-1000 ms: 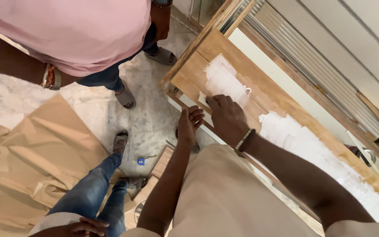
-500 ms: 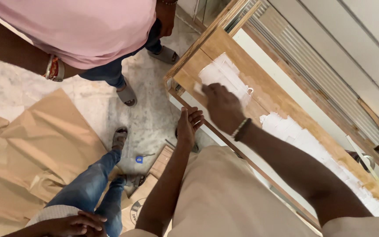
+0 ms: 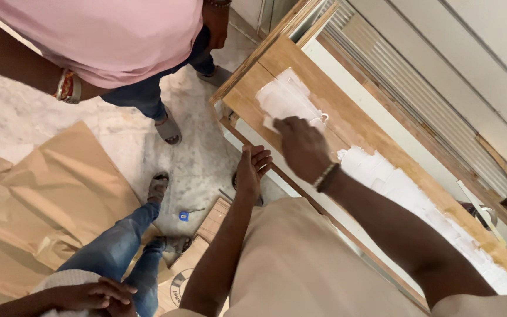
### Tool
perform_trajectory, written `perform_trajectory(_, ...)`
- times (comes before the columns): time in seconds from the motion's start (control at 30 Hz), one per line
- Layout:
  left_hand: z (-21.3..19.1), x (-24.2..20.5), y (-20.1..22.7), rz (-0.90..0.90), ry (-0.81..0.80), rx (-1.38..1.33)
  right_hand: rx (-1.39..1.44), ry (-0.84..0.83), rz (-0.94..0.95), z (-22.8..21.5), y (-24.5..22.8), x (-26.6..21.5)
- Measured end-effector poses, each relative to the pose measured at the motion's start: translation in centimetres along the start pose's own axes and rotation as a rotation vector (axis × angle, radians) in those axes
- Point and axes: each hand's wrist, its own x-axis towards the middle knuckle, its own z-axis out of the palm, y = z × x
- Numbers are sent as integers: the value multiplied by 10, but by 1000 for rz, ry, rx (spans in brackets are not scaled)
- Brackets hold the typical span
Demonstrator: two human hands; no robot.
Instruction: The person scoops white wood filler from a yellow bucket using a stick and applies it to a wooden shelf. They then use a small card to spread and smooth the filler along the length of the shelf. Finally, they place a long metal strip onto the treated surface.
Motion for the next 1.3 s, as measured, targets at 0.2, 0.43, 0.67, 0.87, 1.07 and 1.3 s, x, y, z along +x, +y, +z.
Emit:
perform_trajectory(0.2, -9, -3, -18, 35, 0, -26, -210, 84, 193, -10, 59, -6)
perform_trajectory(0.43, 7, -38, -42, 72, 56, -5, -214, 29, -51, 16, 22, -33)
perform_trajectory(0.67, 7, -68, -84, 67, 111, -13, -171, 131, 69, -31, 71, -57)
perform_trajectory(0.87, 10, -63, -95, 87, 117, -48, -262, 131, -2, -3, 54, -61)
perform_trajectory(1.07, 27, -51, -58, 271, -170, -134, -156, 153, -129, -31, 45, -105)
perform_trajectory(1.3, 45, -41, -60, 220, -161, -106, -507, 174, -25, -35, 59, -109)
